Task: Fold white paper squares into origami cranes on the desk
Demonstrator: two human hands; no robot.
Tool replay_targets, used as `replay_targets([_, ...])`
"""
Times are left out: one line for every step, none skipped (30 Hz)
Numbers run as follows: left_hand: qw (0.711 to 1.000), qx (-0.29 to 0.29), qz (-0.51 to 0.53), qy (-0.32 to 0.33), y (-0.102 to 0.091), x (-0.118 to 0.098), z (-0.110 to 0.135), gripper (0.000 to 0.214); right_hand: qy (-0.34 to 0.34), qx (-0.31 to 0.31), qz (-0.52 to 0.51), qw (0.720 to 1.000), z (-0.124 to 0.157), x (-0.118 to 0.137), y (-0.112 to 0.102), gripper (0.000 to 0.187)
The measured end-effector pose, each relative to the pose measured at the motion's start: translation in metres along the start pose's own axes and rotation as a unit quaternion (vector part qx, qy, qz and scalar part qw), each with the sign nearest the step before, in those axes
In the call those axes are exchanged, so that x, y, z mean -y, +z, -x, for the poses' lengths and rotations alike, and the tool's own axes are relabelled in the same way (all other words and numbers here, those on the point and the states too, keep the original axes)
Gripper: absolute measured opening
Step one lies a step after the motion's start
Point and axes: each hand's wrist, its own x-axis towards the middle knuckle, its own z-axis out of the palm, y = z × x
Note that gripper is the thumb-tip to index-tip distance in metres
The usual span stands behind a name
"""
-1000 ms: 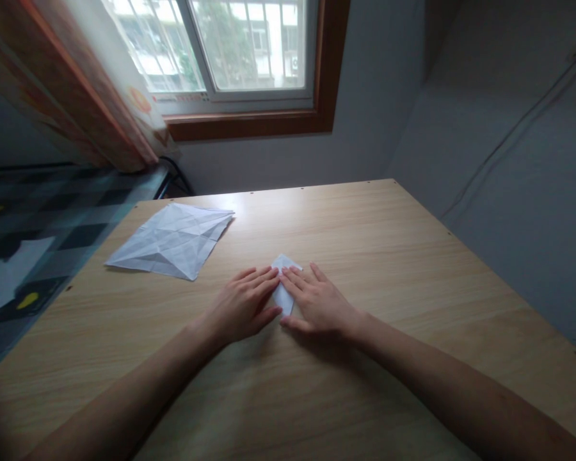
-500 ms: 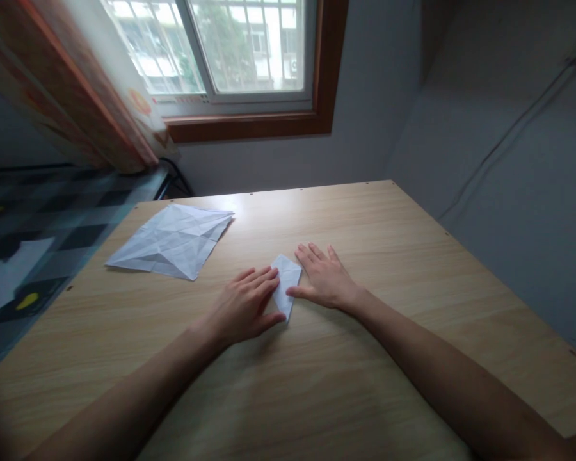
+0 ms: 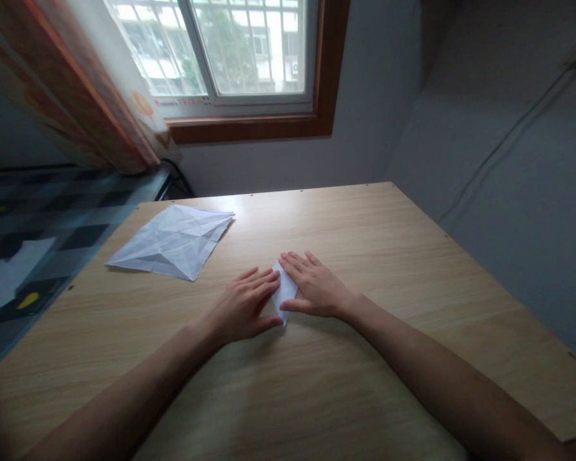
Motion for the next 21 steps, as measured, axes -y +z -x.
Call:
replay_targets([1.0, -0.004, 0.005, 0.009, 0.001, 0.001, 0.0, 0.059, -0.002, 0.011, 0.001, 1.0, -0.001, 0.001, 0.0, 0.091])
replay_targets([1.0, -0.007, 0.008, 0.014, 0.001, 0.002, 0.0, 0.058, -0.001, 0.02, 0.002, 1.0, -0.002, 0.002, 0.001, 0.094])
replay_targets([1.0, -0.008, 0.008, 0.017, 0.001, 0.002, 0.0, 0.058, 0.002, 0.026, 0.005, 1.0, -0.003, 0.003, 0.001, 0.096])
replay_targets([1.0, -0.009, 0.007, 0.017, 0.002, 0.002, 0.0, 0.06, 0.007, 0.03, 0.008, 0.999, -0.004, 0.004, 0.002, 0.1])
replay_targets([1.0, -0.009, 0.004, 0.015, 0.002, 0.002, 0.0, 0.063, 0.012, 0.033, 0.012, 0.999, -0.005, 0.005, 0.002, 0.103])
replay_targets([1.0, -0.007, 0.002, 0.014, 0.002, 0.002, -0.001, 0.068, 0.017, 0.036, 0.014, 0.999, -0.005, 0.006, 0.003, 0.106])
replay_targets([1.0, -0.006, -0.001, 0.014, 0.002, 0.002, -0.001, 0.073, 0.021, 0.037, 0.015, 0.999, -0.004, 0.007, 0.003, 0.109])
replay_targets([1.0, -0.004, -0.003, 0.014, 0.002, 0.001, -0.001, 0.078, 0.024, 0.037, 0.015, 0.999, -0.004, 0.008, 0.003, 0.111])
replay_targets([1.0, -0.004, -0.005, 0.015, 0.002, 0.001, 0.0, 0.082, 0.026, 0.035, 0.015, 0.999, -0.003, 0.008, 0.003, 0.113])
replay_targets([1.0, -0.004, -0.007, 0.017, 0.002, 0.002, 0.0, 0.084, 0.028, 0.031, 0.014, 0.999, -0.001, 0.008, 0.004, 0.114])
replay_targets([1.0, -0.004, -0.008, 0.018, 0.002, 0.003, 0.0, 0.085, 0.027, 0.025, 0.012, 0.999, 0.001, 0.008, 0.004, 0.115])
replay_targets([1.0, -0.005, -0.007, 0.021, 0.002, 0.004, 0.001, 0.086, 0.023, 0.018, 0.009, 1.0, 0.003, 0.007, 0.004, 0.115])
replay_targets([1.0, -0.007, -0.005, 0.025, 0.002, 0.006, 0.002, 0.086, 0.017, 0.01, 0.003, 1.0, 0.005, 0.006, 0.004, 0.113])
replay_targets([1.0, -0.008, -0.001, 0.03, 0.001, 0.008, 0.002, 0.085, 0.009, 0.002, -0.006, 1.0, 0.007, 0.004, 0.003, 0.11])
replay_targets([0.999, -0.009, 0.004, 0.038, 0.001, 0.011, 0.003, 0.083, -0.001, -0.007, -0.019, 1.0, 0.01, 0.002, 0.003, 0.104])
replay_targets([0.999, -0.012, 0.009, 0.047, 0.001, 0.014, 0.004, 0.081, -0.012, -0.016, -0.033, 0.999, 0.012, -0.001, 0.003, 0.096])
replay_targets([0.998, -0.017, 0.015, 0.057, 0.001, 0.017, 0.005, 0.078, -0.024, -0.026, -0.046, 0.998, 0.014, -0.003, 0.003, 0.087])
replay_targets([0.997, -0.024, 0.021, 0.065, 0.001, 0.02, 0.005, 0.076, -0.034, -0.037, -0.057, 0.997, 0.016, -0.005, 0.003, 0.077])
replay_targets([0.997, -0.033, 0.027, 0.072, 0.001, 0.022, 0.006, 0.074, -0.043, -0.049, -0.065, 0.996, 0.017, -0.007, 0.003, 0.067])
replay_targets([0.995, -0.043, 0.034, 0.078, 0.001, 0.024, 0.006, 0.071, -0.051, -0.061, -0.068, 0.995, 0.017, -0.008, 0.004, 0.059])
replay_targets([0.994, -0.054, 0.042, 0.081, 0.001, 0.026, 0.006, 0.068, -0.058, -0.075, -0.067, 0.993, 0.018, -0.009, 0.004, 0.052])
